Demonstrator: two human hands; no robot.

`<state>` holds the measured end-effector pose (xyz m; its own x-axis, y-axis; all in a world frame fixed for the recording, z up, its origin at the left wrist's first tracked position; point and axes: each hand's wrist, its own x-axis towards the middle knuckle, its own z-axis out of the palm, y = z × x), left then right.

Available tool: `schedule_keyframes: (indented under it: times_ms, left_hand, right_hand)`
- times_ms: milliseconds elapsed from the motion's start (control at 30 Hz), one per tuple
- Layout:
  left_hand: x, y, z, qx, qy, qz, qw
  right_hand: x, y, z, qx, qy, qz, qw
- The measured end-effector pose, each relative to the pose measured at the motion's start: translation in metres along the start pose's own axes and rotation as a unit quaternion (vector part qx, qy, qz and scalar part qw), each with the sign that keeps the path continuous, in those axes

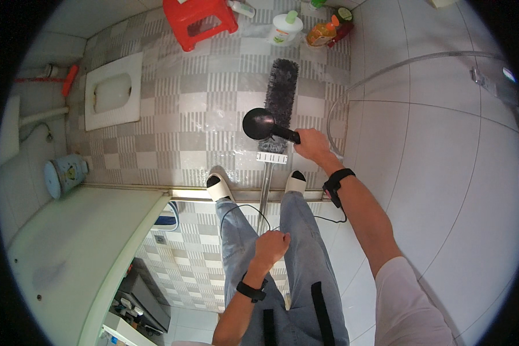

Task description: The person mops a tiled bathroom floor using a long-handled mop. They then rinse the mop head with a handheld shower head before resuming mopping.

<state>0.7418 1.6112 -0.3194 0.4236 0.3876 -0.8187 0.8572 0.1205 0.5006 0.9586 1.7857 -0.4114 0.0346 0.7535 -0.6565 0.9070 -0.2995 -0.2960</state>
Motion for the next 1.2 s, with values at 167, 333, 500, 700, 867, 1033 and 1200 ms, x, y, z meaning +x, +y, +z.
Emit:
schedule_keyframes:
  times_ms: [167,333,500,700,867,1033,1200]
  left_hand:
    - [0.002,0.001,0.005,0.014,0.0,-0.004,1.0]
    - [0.004,0.0,0.01,0.015,-0.011,-0.016,1.0]
    - [0.006,0.001,0.007,0.016,-0.003,0.001,1.0]
    - [0.007,0.0,0.002,0.006,0.0,-0.009,1.0]
    - [0.012,-0.002,0.0,0.021,-0.003,-0.005,1.0]
    - [0.014,0.002,-0.004,0.02,0.014,0.009,1.0]
    - [0.014,0.008,-0.014,0.005,-0.002,-0.017,1.0]
  right_hand:
    - [-0.004,0.005,-0.003,0.024,0.053,0.007,0.998]
    - [0.0,0.013,-0.011,0.072,0.064,0.008,0.995]
    - [0.006,0.017,-0.014,0.047,0.083,0.017,0.995]
    - [0.012,0.017,-0.013,0.1,0.102,0.02,0.99]
    - [0.019,0.018,-0.018,0.057,0.103,0.027,0.993]
    - [0.023,0.021,-0.029,0.077,0.095,0.028,0.992]
    - [0.026,0.022,-0.035,0.071,0.106,-0.003,0.992]
